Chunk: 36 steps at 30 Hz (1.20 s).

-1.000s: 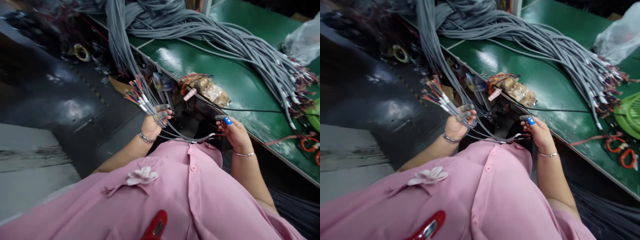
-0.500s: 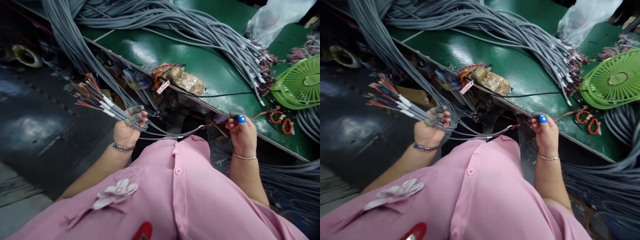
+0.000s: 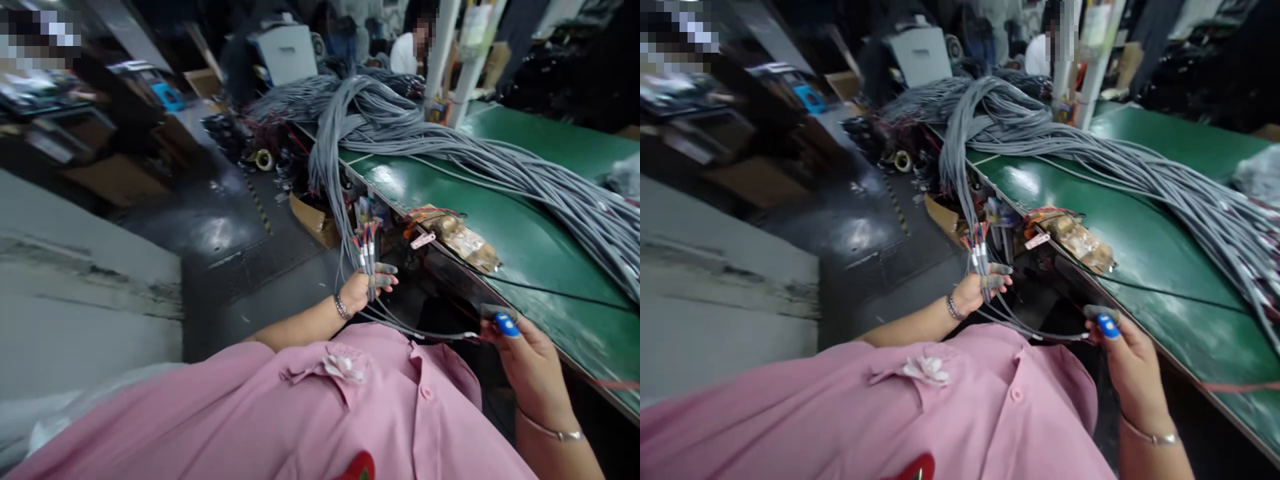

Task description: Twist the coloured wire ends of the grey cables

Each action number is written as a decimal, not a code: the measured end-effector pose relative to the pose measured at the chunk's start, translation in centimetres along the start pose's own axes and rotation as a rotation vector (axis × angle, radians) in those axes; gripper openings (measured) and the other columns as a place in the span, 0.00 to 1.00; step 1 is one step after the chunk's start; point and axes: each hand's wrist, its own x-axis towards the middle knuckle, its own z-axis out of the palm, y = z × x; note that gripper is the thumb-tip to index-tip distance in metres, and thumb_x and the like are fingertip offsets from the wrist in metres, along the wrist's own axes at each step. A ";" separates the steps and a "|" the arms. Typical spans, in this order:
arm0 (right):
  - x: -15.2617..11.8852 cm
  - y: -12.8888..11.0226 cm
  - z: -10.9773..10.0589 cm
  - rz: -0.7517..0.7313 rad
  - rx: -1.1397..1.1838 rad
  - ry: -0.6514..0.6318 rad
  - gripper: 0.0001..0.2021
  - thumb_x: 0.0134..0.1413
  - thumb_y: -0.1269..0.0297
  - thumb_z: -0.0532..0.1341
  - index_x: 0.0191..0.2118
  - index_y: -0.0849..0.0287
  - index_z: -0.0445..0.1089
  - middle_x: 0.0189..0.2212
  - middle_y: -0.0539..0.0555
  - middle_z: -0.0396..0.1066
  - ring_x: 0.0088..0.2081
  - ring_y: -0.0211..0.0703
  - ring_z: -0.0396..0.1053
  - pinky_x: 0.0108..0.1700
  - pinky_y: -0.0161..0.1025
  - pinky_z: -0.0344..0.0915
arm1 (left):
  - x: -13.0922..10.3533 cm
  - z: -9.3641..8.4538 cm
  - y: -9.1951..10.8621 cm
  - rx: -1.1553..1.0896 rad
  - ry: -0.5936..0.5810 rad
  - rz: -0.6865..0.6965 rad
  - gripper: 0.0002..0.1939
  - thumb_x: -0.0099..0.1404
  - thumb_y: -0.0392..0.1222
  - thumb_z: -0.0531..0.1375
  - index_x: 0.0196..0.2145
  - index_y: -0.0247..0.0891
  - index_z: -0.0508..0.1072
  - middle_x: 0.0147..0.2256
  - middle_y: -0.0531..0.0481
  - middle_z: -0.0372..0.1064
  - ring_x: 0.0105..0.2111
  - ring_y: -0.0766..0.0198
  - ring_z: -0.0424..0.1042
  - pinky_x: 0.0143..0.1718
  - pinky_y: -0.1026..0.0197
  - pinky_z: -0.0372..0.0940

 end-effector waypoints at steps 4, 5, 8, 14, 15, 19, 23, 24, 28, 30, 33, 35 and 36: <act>2.3 -1.8 5.1 -0.076 -0.296 -0.438 0.14 0.52 0.53 0.63 0.41 0.52 0.76 0.31 0.55 0.75 0.30 0.44 0.69 0.31 0.40 0.67 | -0.3 0.0 -0.1 0.031 -0.032 -0.020 0.22 0.46 0.39 0.70 0.41 0.32 0.77 0.33 0.42 0.76 0.26 0.67 0.73 0.18 0.71 0.51; 2.8 -2.3 6.7 -0.095 -0.323 -0.531 0.14 0.54 0.54 0.62 0.42 0.54 0.76 0.32 0.54 0.74 0.30 0.42 0.68 0.32 0.39 0.67 | -0.5 0.2 -0.1 0.050 -0.031 -0.029 0.22 0.46 0.39 0.70 0.41 0.32 0.77 0.33 0.42 0.76 0.26 0.67 0.72 0.18 0.71 0.51; 4.2 -3.0 11.8 -0.170 -0.308 -0.604 0.14 0.55 0.54 0.60 0.43 0.56 0.73 0.31 0.52 0.73 0.28 0.38 0.66 0.31 0.36 0.65 | -1.0 0.7 -0.3 0.126 -0.024 -0.015 0.21 0.46 0.41 0.70 0.39 0.32 0.78 0.32 0.42 0.76 0.25 0.67 0.71 0.19 0.69 0.49; 5.7 -1.7 17.5 -0.185 -0.273 -0.513 0.15 0.51 0.49 0.62 0.36 0.56 0.70 0.24 0.51 0.71 0.22 0.39 0.65 0.22 0.35 0.61 | -1.2 1.2 -1.0 0.287 0.005 0.017 0.15 0.46 0.44 0.69 0.31 0.31 0.79 0.23 0.46 0.73 0.20 0.69 0.65 0.19 0.66 0.50; 5.7 -1.5 17.6 -0.199 -0.288 -0.495 0.14 0.51 0.49 0.62 0.34 0.56 0.70 0.23 0.50 0.70 0.22 0.39 0.64 0.22 0.35 0.61 | -1.2 1.2 -1.1 0.298 -0.005 0.014 0.15 0.46 0.44 0.69 0.31 0.31 0.79 0.23 0.46 0.73 0.20 0.69 0.64 0.19 0.66 0.51; 5.5 -0.8 16.5 -0.187 -0.297 -0.419 0.13 0.53 0.52 0.62 0.34 0.57 0.70 0.21 0.49 0.68 0.22 0.38 0.63 0.24 0.35 0.61 | -1.1 0.7 -1.4 0.312 -0.098 0.019 0.20 0.47 0.51 0.70 0.31 0.31 0.78 0.25 0.46 0.74 0.22 0.68 0.66 0.22 0.66 0.55; 5.2 -0.1 14.8 -0.108 -0.160 -0.381 0.12 0.53 0.53 0.62 0.37 0.57 0.70 0.21 0.49 0.67 0.22 0.38 0.63 0.25 0.36 0.62 | -0.9 0.7 -1.0 0.319 -0.231 0.032 0.23 0.51 0.58 0.66 0.32 0.33 0.78 0.27 0.46 0.75 0.25 0.67 0.69 0.24 0.66 0.58; 5.1 0.1 14.4 -0.106 -0.132 -0.377 0.12 0.54 0.53 0.62 0.37 0.57 0.71 0.23 0.50 0.69 0.23 0.38 0.63 0.27 0.36 0.63 | -0.8 0.8 -0.9 0.325 -0.246 0.040 0.24 0.52 0.60 0.64 0.31 0.33 0.78 0.27 0.46 0.75 0.25 0.67 0.70 0.23 0.67 0.58; 5.1 0.9 12.8 -0.132 -0.066 -0.313 0.13 0.54 0.54 0.62 0.40 0.57 0.71 0.31 0.54 0.73 0.26 0.39 0.66 0.29 0.37 0.65 | -0.3 0.3 0.0 0.147 -0.094 0.134 0.25 0.54 0.62 0.62 0.27 0.32 0.76 0.25 0.45 0.74 0.24 0.65 0.72 0.27 0.65 0.64; 5.3 1.1 11.9 -0.140 -0.059 -0.281 0.13 0.55 0.55 0.62 0.42 0.56 0.72 0.32 0.54 0.74 0.27 0.39 0.67 0.29 0.38 0.65 | 0.0 -0.4 1.0 -0.020 0.014 0.162 0.26 0.54 0.62 0.62 0.28 0.31 0.75 0.24 0.44 0.74 0.25 0.62 0.74 0.29 0.62 0.67; 5.6 1.0 10.9 -0.120 -0.083 -0.304 0.12 0.57 0.56 0.60 0.42 0.56 0.73 0.33 0.54 0.74 0.28 0.39 0.68 0.31 0.38 0.66 | 0.2 -1.4 3.3 -0.109 0.104 0.182 0.26 0.55 0.62 0.61 0.28 0.31 0.74 0.25 0.43 0.75 0.24 0.62 0.75 0.23 0.65 0.64; 5.7 0.8 11.0 -0.087 -0.113 -0.374 0.12 0.58 0.56 0.59 0.42 0.56 0.73 0.32 0.53 0.74 0.28 0.39 0.69 0.33 0.38 0.67 | 0.4 -1.3 4.6 -0.093 0.098 0.213 0.23 0.56 0.59 0.62 0.29 0.31 0.74 0.28 0.43 0.76 0.24 0.63 0.74 0.17 0.69 0.56; 5.7 0.6 11.3 -0.072 -0.125 -0.418 0.12 0.58 0.56 0.59 0.42 0.57 0.73 0.32 0.54 0.74 0.28 0.39 0.69 0.34 0.39 0.68 | 0.5 -0.9 5.0 -0.067 0.077 0.220 0.21 0.56 0.57 0.63 0.30 0.32 0.74 0.31 0.42 0.76 0.26 0.63 0.75 0.16 0.70 0.54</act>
